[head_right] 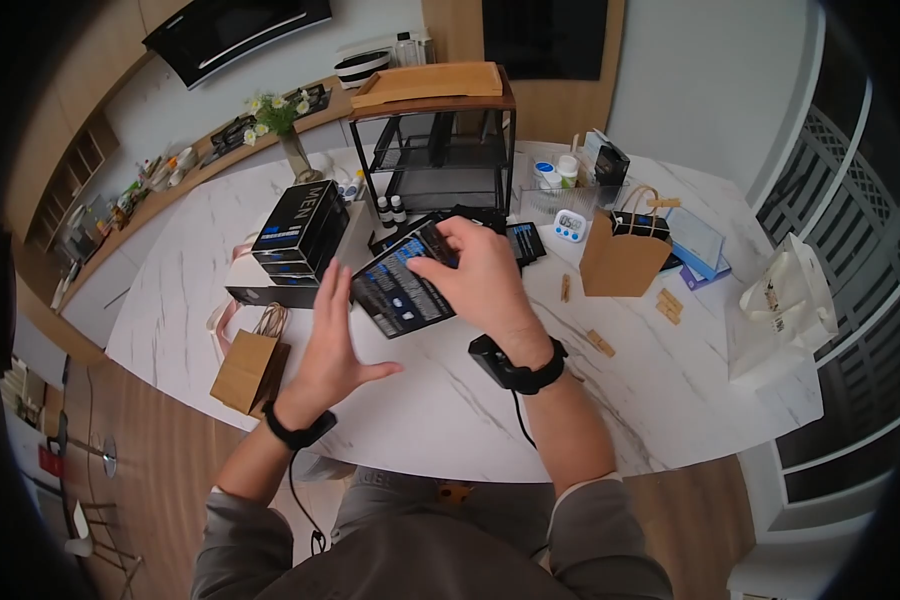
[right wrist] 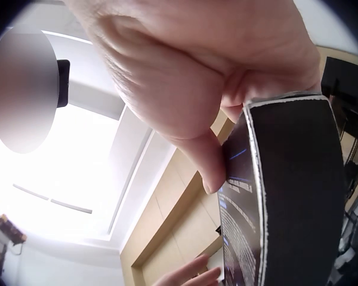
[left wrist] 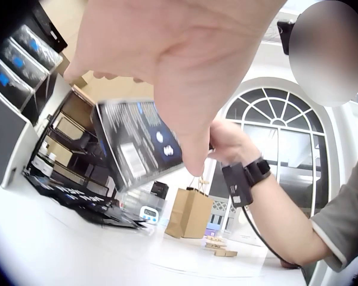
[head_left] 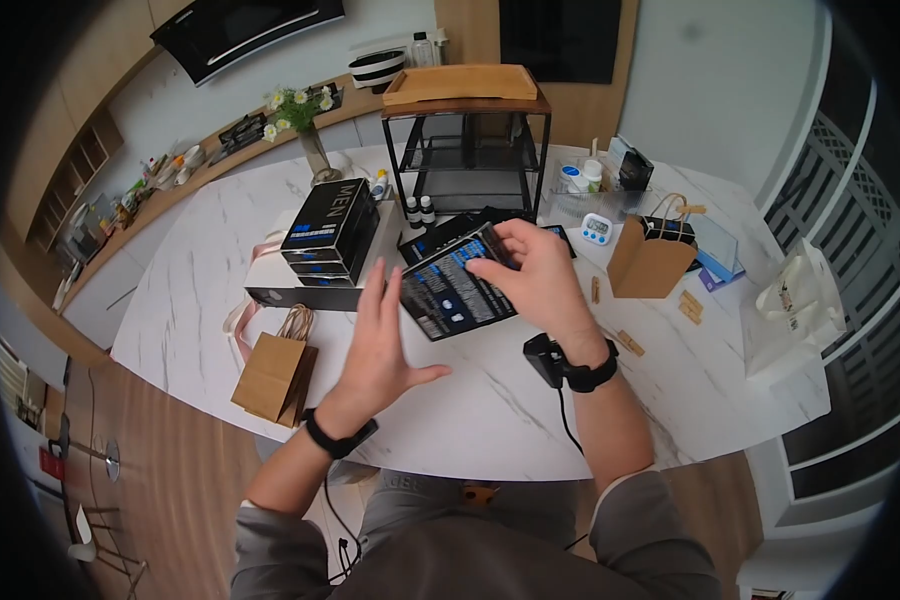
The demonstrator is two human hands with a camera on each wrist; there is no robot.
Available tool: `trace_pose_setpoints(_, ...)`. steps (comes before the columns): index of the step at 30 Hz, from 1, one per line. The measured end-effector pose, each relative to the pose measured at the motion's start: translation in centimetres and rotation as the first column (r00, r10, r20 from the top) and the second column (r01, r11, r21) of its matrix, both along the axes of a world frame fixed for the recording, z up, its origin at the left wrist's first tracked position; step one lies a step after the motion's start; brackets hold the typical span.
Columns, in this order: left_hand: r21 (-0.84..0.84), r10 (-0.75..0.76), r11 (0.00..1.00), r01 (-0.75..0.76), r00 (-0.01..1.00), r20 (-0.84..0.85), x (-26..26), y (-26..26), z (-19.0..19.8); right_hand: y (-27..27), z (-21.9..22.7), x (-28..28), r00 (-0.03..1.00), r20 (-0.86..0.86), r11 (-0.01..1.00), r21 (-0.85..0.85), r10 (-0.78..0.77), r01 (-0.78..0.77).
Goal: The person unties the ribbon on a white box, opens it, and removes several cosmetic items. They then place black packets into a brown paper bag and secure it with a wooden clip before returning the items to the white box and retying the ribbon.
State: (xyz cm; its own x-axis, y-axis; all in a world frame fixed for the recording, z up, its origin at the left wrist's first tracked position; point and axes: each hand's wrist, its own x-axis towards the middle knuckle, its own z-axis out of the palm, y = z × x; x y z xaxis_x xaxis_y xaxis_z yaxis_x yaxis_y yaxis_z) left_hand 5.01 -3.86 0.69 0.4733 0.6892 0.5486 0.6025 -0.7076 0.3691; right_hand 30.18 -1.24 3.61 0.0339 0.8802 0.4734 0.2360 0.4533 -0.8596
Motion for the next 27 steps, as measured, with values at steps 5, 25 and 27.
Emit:
trace_pose_setpoints(5, 0.161, 0.058, 0.985, -0.069, 0.996, 0.074, 3.4, 3.2, -0.1, -1.2, 1.8, -0.2, 1.000, -0.001, 1.000, -0.024, 0.020, -0.020)
trace_pose_setpoints(25, 0.149, -0.057, 0.985, 0.083, 0.984, -0.171, 4.2, 7.6, 5.5, 0.8, 0.3, 3.8, 0.844, 0.321, 0.901, 0.220, -0.430, 0.375)
trace_pose_setpoints(27, 0.146, -0.043, 0.986, 0.083, 0.966, -0.256, 4.4, 8.6, 6.4, 2.1, -1.5, 4.6, 0.812, 0.337, 0.873, 0.292, -0.476, 0.391)
